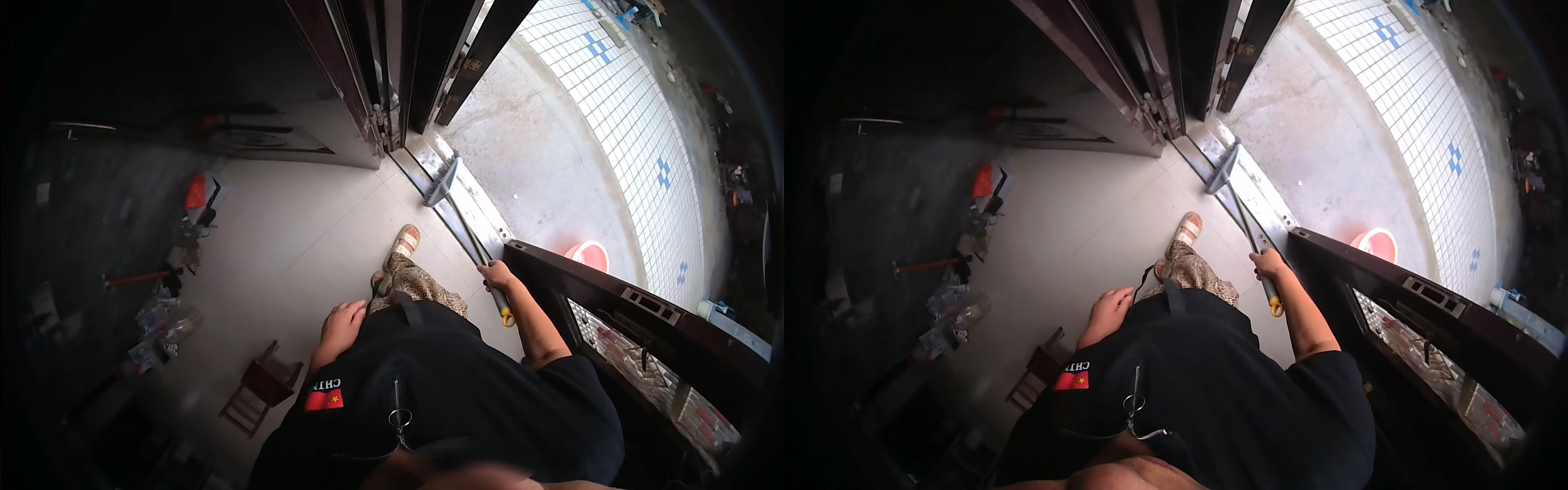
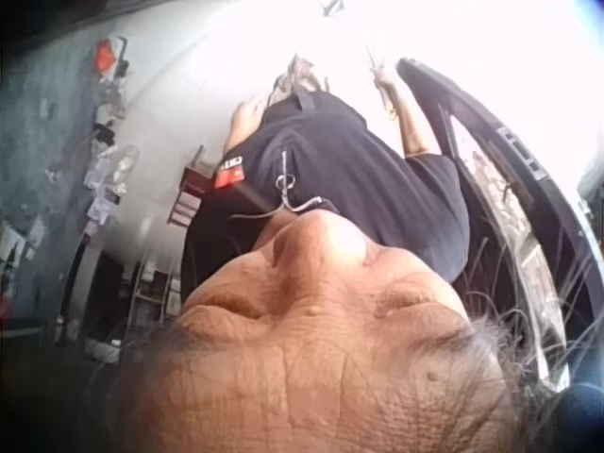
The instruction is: The person sweeps debris from a tiled floor into a doorway using a broom. Then the person picks up a large woven tray containing grains and shakes it to sift the contents.
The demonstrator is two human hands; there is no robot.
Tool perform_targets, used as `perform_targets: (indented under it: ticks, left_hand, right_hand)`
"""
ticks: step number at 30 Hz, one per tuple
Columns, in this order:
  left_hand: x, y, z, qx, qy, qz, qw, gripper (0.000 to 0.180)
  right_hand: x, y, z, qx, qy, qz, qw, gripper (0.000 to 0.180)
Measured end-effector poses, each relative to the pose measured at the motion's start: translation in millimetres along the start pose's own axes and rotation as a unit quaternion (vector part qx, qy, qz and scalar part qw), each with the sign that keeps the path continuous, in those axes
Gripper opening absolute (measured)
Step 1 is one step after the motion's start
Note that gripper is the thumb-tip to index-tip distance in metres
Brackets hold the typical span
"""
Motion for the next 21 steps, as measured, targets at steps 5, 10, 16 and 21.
perform_targets:
  ticks: [5,10,16,21]
  left_hand:
    - [-26,-30,-4,0.007,0.027,-0.053,0.998,0.027]
    - [-68,-45,-23,-0.005,0.033,-0.004,0.999,0.027]
    - [-81,-78,-22,-0.005,0.166,-0.025,0.986,0.028]
    - [-49,-93,21,-0.014,0.153,-0.047,0.987,0.028]
  right_hand:
    - [23,-38,-35,-0.085,0.029,-0.109,0.99,0.059]
    - [145,-75,-82,-0.117,0.044,-0.145,0.981,0.036]
    - [148,-55,-59,0.074,-0.011,-0.184,0.98,0.032]
    - [84,-25,-56,-0.023,0.062,-0.202,0.977,0.042]
Point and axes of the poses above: each hand's wrist, its own x-axis towards the middle knuckle, its own y-axis out of the back of the hand, z = x × y, the point moved 1 cm from there along x, towards the middle knuckle, and after that the axes turned 4 degrees about -z, right-handed, at the moved point
